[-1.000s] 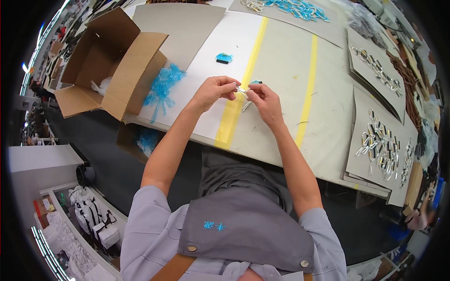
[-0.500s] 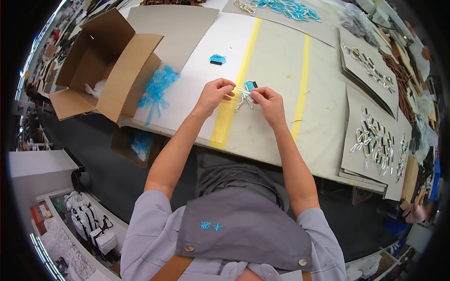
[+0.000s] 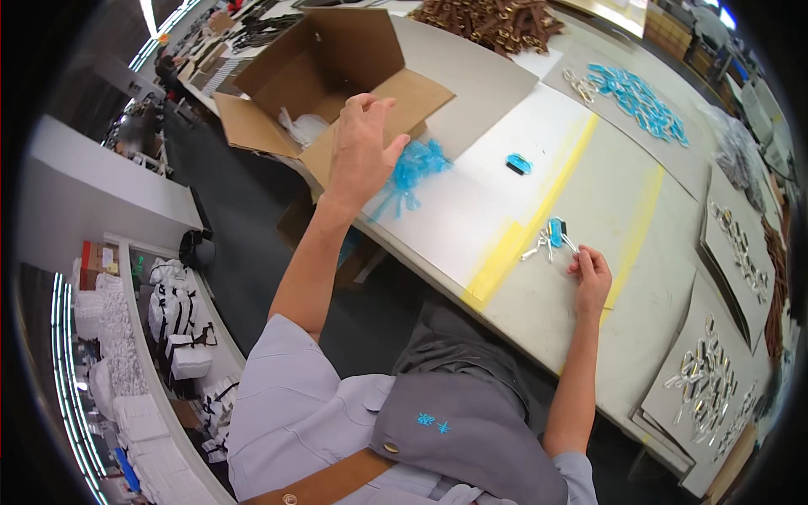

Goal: Assembling small hardware components and straps onto decorative leather or fabric pieces at a workshop table.

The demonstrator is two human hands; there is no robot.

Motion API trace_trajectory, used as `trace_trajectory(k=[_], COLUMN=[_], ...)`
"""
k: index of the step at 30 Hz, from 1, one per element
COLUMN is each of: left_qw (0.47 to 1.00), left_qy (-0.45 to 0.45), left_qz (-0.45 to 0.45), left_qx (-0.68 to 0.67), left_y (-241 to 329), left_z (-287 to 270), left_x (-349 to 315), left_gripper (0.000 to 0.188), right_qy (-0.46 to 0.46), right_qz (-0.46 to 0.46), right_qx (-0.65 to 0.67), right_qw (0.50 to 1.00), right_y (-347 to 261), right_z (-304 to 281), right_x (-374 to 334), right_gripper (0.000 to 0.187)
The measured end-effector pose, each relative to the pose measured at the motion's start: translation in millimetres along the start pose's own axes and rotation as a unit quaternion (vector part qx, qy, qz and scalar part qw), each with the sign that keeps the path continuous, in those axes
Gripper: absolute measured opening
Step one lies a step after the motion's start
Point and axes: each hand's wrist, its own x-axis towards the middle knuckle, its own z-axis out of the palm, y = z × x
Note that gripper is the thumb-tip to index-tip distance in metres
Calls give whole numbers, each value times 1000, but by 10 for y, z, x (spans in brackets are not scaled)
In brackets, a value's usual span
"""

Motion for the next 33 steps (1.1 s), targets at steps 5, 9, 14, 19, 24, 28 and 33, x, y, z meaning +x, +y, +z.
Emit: trace_trajectory(k=[5, 9, 14, 19, 24, 28, 33], left_qw=[963, 942, 948, 957, 963, 963, 971], left_qy=[-181, -228, -188, -156, -124, -125, -83], left_qz=[-173, -225, -232, -208, -180, -190, -156], left_qx=[104, 97, 113, 131, 160, 145, 163], left_y=[-865, -1001, -1243, -1393, -1474, -1478, -1522], left_z=[232, 296, 435, 520, 559, 548, 602], left_x=[3, 65, 166, 201, 121, 87, 7], left_gripper=[46, 46, 45, 46, 48, 48, 48], right_qy=[-6, -12, -7, 1, -146, -245, -170], right_qz=[-13, -26, -21, -28, -98, -172, -59], right_qx=[0, 3, -14, -22, -59, 43, -73], right_qw=[1000, 1000, 1000, 999, 983, 953, 981], right_y=[61, 60, 20, 19, -899, -1776, -853], right_z=[-78, -67, -9, -5, 1014, 1895, 1258], right_x=[-11, -16, -1, -15, 67, 13, -116], right_gripper=[18, 17, 17, 16, 25, 43, 27])
